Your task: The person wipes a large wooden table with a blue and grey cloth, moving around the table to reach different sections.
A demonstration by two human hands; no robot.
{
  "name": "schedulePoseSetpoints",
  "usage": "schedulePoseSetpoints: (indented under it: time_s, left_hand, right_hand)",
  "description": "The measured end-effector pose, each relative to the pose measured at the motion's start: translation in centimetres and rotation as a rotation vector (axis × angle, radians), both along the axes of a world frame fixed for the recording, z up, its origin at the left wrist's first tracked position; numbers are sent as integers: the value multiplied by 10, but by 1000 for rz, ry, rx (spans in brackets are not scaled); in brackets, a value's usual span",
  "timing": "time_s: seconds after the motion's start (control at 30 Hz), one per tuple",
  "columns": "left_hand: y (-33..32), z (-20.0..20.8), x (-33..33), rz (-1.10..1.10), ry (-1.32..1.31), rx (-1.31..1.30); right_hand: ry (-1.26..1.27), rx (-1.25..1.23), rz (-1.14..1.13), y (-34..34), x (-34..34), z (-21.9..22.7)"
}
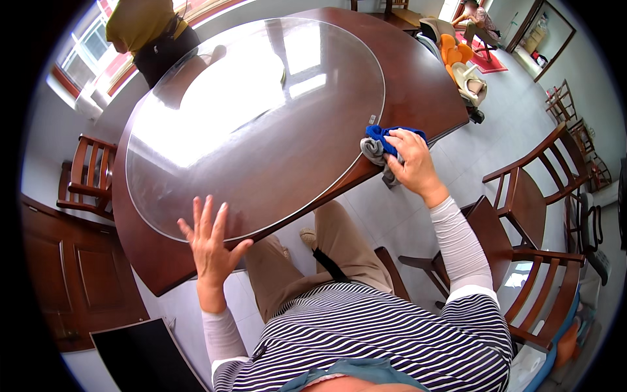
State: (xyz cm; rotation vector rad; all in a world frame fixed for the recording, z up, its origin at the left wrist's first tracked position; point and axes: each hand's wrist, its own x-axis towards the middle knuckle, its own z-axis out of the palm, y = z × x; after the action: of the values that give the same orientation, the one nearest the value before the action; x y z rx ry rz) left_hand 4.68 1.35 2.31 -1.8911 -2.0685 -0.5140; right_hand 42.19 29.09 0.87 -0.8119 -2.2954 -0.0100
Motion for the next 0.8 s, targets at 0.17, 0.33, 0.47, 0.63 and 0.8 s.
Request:
schedulePoseSetpoints:
  time_s: [0.17,0.33,0.47,0.63,0.8]
  left_hand:
    - [-23,-30,-19,120,67,105]
    - [-8,-34,-18,161,-49,142]
    - [-13,-40,-23,167,-19,160]
    - [-22,-33,-13,172,70,100]
    - [-14,-36,-17,155,124,122]
  right_hand:
    - [-91,-61,-198,138,30,-16]
    - [-154,-135,-928,231,19,-6]
    - [-81,-78,-525,227,16,-22]
    - [-235,-223,-156,62,12,8]
    - [-188,-145,-325,64,4,6]
